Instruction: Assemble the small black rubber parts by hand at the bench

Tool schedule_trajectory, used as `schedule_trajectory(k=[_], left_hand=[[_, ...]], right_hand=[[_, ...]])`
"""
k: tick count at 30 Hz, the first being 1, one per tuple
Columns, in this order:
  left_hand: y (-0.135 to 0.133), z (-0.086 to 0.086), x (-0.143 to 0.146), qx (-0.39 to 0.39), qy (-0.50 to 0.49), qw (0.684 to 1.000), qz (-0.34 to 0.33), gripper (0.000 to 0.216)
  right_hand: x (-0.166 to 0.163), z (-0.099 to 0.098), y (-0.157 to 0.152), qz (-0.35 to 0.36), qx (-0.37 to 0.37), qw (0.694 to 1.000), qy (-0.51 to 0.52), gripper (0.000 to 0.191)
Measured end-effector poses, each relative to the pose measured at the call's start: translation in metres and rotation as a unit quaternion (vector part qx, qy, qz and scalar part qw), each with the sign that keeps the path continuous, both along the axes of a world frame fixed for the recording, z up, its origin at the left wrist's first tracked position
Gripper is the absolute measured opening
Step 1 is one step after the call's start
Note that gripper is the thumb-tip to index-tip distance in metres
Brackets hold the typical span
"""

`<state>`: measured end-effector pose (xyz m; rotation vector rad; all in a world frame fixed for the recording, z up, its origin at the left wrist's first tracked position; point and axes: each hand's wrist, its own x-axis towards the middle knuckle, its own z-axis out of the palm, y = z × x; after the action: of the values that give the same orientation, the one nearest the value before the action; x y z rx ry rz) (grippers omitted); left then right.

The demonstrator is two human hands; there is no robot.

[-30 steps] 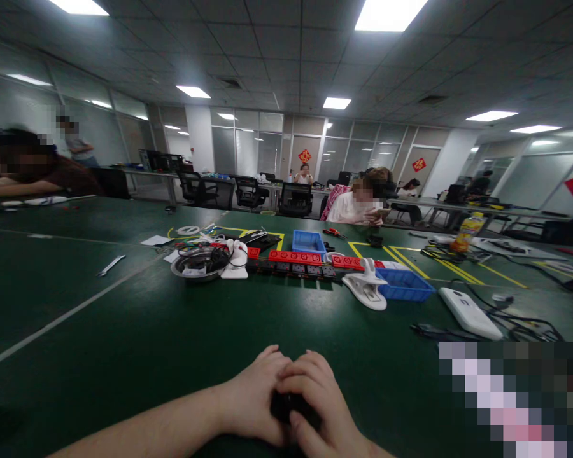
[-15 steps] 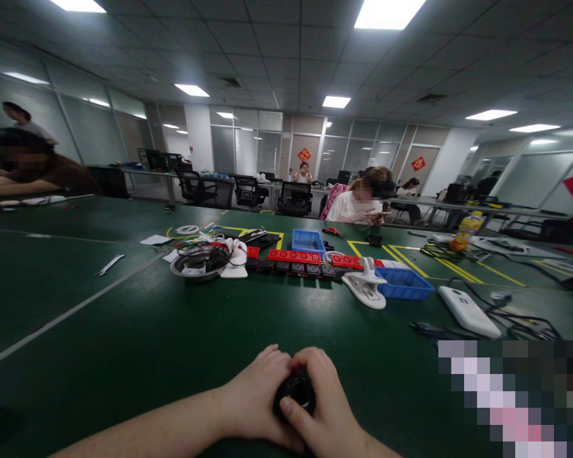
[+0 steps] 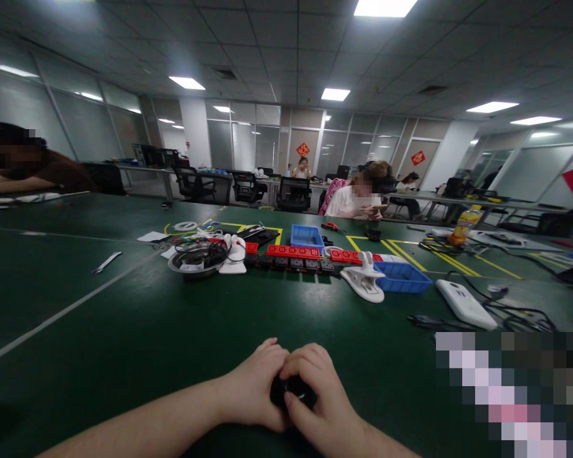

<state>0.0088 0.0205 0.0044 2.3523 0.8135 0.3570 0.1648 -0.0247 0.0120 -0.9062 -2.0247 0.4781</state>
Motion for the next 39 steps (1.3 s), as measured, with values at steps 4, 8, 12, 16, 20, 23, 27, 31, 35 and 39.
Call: schedule_trajectory(k=[4, 8, 12, 16, 20, 23, 27, 31, 35, 39], left_hand=[[0.003, 0.002, -0.002, -0.006, 0.008, 0.999, -0.037, 0.041], [0.005, 0.002, -0.004, -0.001, 0.027, 0.998, -0.052, 0.041], [0.006, 0.002, -0.005, 0.001, 0.041, 0.998, -0.056, 0.05], [0.003, 0.003, -0.005, 0.012, 0.04, 0.997, -0.059, 0.057], [-0.001, 0.005, -0.004, 0.003, -0.008, 1.0, -0.024, 0.079], [-0.004, 0.006, -0.002, 0.009, -0.03, 0.999, 0.02, 0.077], [-0.006, 0.006, 0.001, 0.065, -0.018, 0.996, 0.064, 0.068], [-0.005, 0.004, 0.001, 0.085, -0.003, 0.995, 0.056, 0.058], [-0.005, 0.0, 0.001, 0.098, 0.005, 0.994, 0.053, 0.051], [-0.003, -0.002, 0.002, 0.082, 0.007, 0.995, 0.051, 0.044]], right_hand=[[0.0, 0.006, -0.002, 0.039, 0.016, 0.999, 0.01, 0.027], [0.001, 0.009, -0.004, 0.056, 0.011, 0.998, -0.007, 0.027], [0.003, 0.008, -0.005, 0.064, 0.0, 0.997, -0.036, 0.022], [0.003, 0.009, -0.008, 0.064, 0.017, 0.997, -0.035, 0.027], [0.003, 0.005, -0.007, 0.014, 0.011, 1.0, 0.002, 0.025], [0.003, -0.003, -0.004, -0.035, -0.003, 0.999, 0.021, 0.022], [0.002, -0.01, -0.002, -0.077, -0.019, 0.997, 0.009, 0.028], [-0.001, -0.009, 0.0, -0.085, -0.028, 0.995, -0.036, 0.026], [-0.001, -0.006, 0.001, -0.087, -0.024, 0.995, -0.048, 0.022], [-0.001, -0.004, 0.0, -0.074, -0.016, 0.996, -0.037, 0.015]])
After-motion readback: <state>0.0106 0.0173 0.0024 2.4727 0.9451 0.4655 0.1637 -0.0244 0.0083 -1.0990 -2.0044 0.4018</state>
